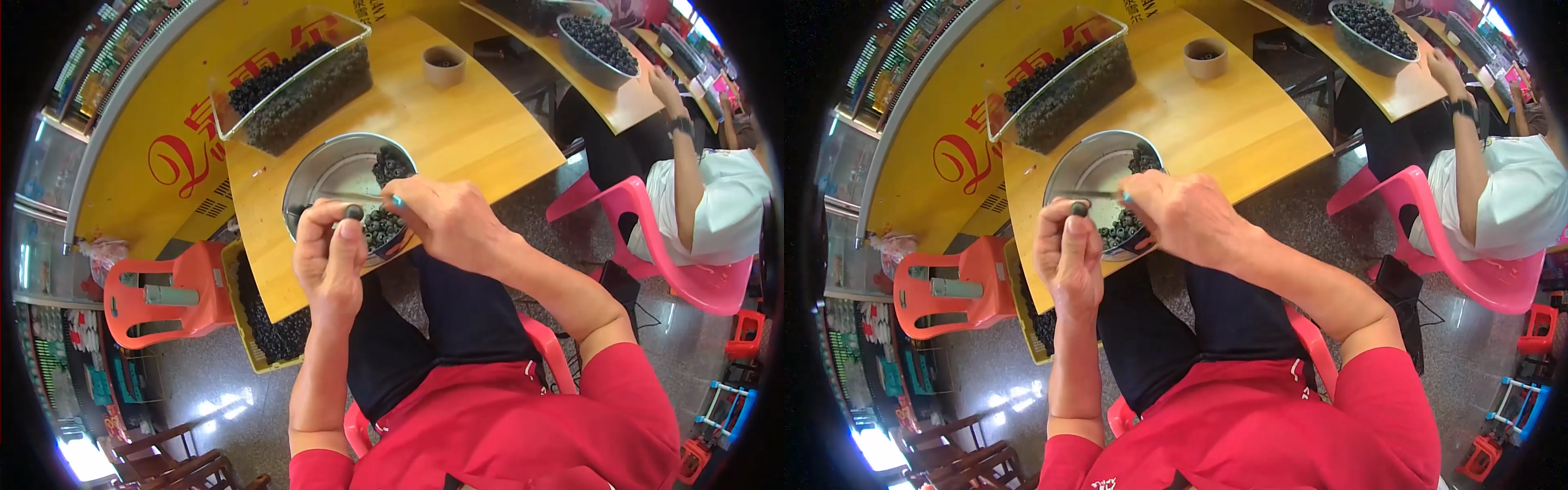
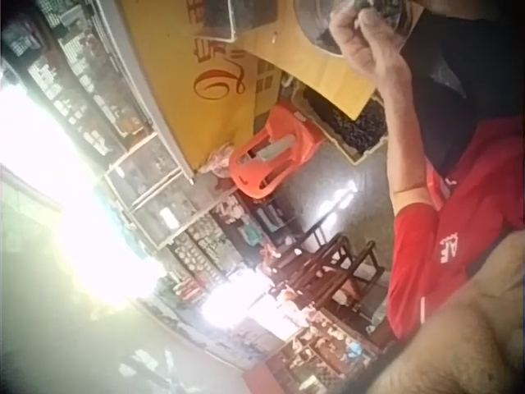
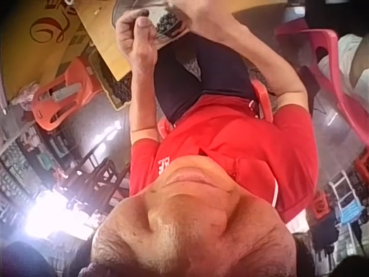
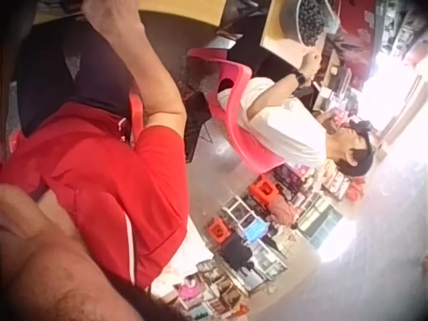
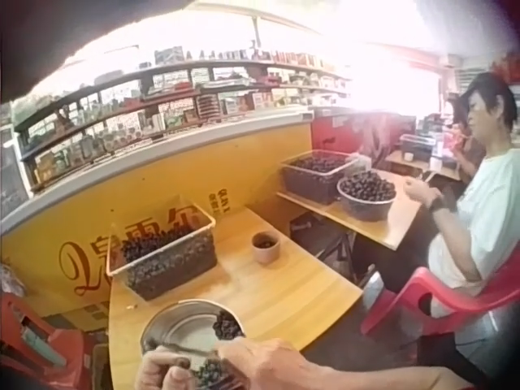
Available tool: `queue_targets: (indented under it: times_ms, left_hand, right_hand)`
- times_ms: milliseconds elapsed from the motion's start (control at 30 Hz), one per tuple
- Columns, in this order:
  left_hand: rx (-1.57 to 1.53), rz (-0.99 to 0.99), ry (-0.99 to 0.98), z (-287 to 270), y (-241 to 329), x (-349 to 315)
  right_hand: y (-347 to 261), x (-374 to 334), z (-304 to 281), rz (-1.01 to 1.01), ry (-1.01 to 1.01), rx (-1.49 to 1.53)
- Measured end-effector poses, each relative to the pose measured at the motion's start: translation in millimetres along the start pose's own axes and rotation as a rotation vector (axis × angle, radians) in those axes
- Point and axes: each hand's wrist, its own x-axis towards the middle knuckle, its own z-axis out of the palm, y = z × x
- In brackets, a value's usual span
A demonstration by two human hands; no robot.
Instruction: Pitting or slicing small black fruits using a paring knife.
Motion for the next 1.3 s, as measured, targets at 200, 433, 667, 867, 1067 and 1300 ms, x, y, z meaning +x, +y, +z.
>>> queue_targets:
  times_ms: [200, 433, 667, 867, 1067, 1300]
  left_hand:
    - [0.141, 0.048, 0.038, -6, 10, 3]
    - [0.307, 0.156, 0.007, -8, -2, 6]
    - [0.380, 0.187, -0.018, -8, -3, 4]
    - [-0.063, 0.028, 0.204, -45, 25, -10]
    - [-0.399, -0.199, 0.507, -184, 22, -64]
    - [-0.473, -0.466, 0.929, -390, -59, -162]
  right_hand:
    - [-8, 10, -11, 0.304, -0.017, 0.384]
    - [-28, 27, -14, 0.612, -0.170, 1.032]
    - [-28, 22, -7, 0.720, -0.151, 1.249]
    - [-6, 21, -11, 0.623, -0.079, 0.964]
    - [82, 8, -6, 0.659, 0.194, 0.726]
    - [108, -5, 13, 0.702, 0.253, 0.668]
